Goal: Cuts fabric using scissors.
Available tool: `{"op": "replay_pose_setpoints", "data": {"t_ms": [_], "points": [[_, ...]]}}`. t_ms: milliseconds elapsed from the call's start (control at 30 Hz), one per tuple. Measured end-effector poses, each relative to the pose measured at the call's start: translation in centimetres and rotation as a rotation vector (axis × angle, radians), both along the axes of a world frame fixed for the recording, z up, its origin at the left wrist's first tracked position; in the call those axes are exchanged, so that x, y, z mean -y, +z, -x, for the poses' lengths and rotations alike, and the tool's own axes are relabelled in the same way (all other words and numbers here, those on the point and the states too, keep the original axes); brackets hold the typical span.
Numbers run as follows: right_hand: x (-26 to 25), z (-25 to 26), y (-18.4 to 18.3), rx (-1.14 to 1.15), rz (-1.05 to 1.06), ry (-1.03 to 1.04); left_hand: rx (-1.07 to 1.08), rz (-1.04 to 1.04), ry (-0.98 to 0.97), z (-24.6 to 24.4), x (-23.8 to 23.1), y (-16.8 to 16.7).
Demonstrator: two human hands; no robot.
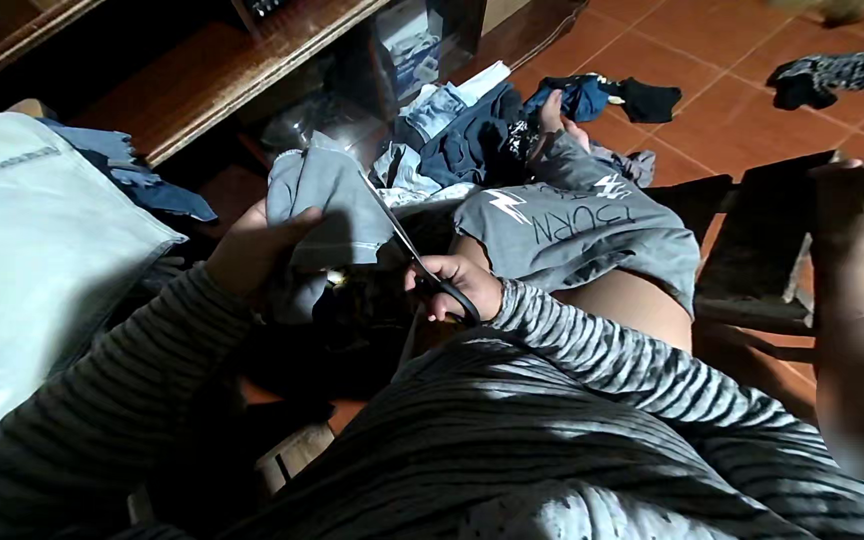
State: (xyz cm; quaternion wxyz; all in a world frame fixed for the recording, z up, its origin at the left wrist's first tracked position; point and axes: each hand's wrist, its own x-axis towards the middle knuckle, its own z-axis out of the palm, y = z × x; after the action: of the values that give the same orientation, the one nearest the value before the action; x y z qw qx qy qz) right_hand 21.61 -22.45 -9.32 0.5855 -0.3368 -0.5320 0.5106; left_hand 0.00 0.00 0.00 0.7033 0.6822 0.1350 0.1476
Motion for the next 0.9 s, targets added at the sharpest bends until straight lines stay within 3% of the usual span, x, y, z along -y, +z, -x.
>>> {"op": "replay_pose_setpoints", "data": {"t_ms": [100,167,467,600,733,900], "points": [[0.2,0.0,-0.1,-0.002,0.012,0.004,-0.14,0.017,0.256,-1.4,4.9,5.7],[0.2,0.1,-0.3,-0.011,-0.016,0.016,-0.234,0.025,0.36,-2.1,6.5,7.6],[-0.2,-0.2,-0.2,-0.038,-0.077,0.057,-0.24,0.007,0.251,-1.8,6.2,7.0],[-0.1,-0.3,-0.6,-0.019,-0.08,0.059,0.085,0.061,-0.067,-0.6,1.6,2.3],[0.3,-0.4,-0.7,-0.029,-0.07,0.092,-0.124,0.04,0.328,-2.2,5.5,6.5],[0.3,-0.2,-0.8,-0.065,-0.075,0.13,-0.063,-0.002,0.426,-2.5,6.0,6.3]]}}
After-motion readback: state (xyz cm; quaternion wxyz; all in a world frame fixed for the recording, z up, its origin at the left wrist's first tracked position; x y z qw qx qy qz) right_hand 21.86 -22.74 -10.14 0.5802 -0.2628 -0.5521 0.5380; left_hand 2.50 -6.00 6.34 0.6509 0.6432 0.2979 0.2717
